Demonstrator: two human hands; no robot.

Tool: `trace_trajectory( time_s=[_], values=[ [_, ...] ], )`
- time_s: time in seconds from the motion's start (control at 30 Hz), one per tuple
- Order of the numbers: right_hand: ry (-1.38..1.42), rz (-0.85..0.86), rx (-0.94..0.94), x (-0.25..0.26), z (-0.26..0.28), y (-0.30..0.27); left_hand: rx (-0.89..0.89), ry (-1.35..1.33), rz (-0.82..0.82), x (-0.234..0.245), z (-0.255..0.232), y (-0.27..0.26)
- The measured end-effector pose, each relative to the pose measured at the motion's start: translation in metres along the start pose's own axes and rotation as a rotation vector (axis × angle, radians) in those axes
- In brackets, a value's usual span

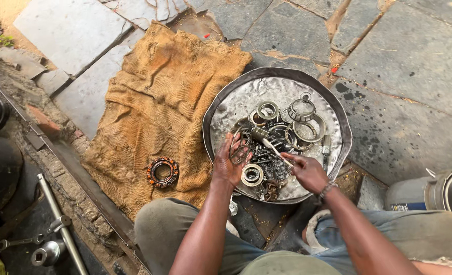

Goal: The person cleans various metal bearings and gears in a metal basin filled with liquid by hand and using a small brush.

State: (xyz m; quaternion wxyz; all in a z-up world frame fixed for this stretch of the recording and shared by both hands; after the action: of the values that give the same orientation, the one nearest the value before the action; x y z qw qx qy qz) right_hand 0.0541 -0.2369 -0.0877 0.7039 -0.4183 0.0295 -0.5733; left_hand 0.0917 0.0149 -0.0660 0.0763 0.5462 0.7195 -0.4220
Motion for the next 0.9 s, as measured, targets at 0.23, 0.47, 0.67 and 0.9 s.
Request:
trace_trajectory(
  time_s=[0.23,0.47,0.67,0.9],
  values=[
    [-0.267,0.028,0.117,-0.039,0.075,-0.093,-0.006,-0.084,0.177,-0.013,0.008,0.005],
    [-0.526,-0.052,0.167,-0.043,0.075,-0.084,0.042,-0.066,0.066,-0.006,0.013,-0.004],
    [-0.716,-0.055,0.143,-0.028,0.081,-0.077,0.058,-0.125,0.149,-0.014,0.01,-0.008],
    [-0.467,-0.096,0.502,-0.059,0.073,-0.09,0.044,-0.052,0.061,-0.017,0.006,-0.006]
  ],
)
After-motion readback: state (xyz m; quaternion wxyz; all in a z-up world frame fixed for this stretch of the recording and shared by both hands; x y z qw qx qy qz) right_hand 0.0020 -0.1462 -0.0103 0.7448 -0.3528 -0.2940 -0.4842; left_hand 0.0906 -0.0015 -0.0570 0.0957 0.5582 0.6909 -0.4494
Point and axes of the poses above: each hand's wrist, its own y-axis towards the middle knuckle, its own x-axis out of the back of the hand, z = x × y, the point moved 8 cm from there along y, towards the middle knuckle, and after that the axes turned 2 degrees about -x, right-handed, at the moved point
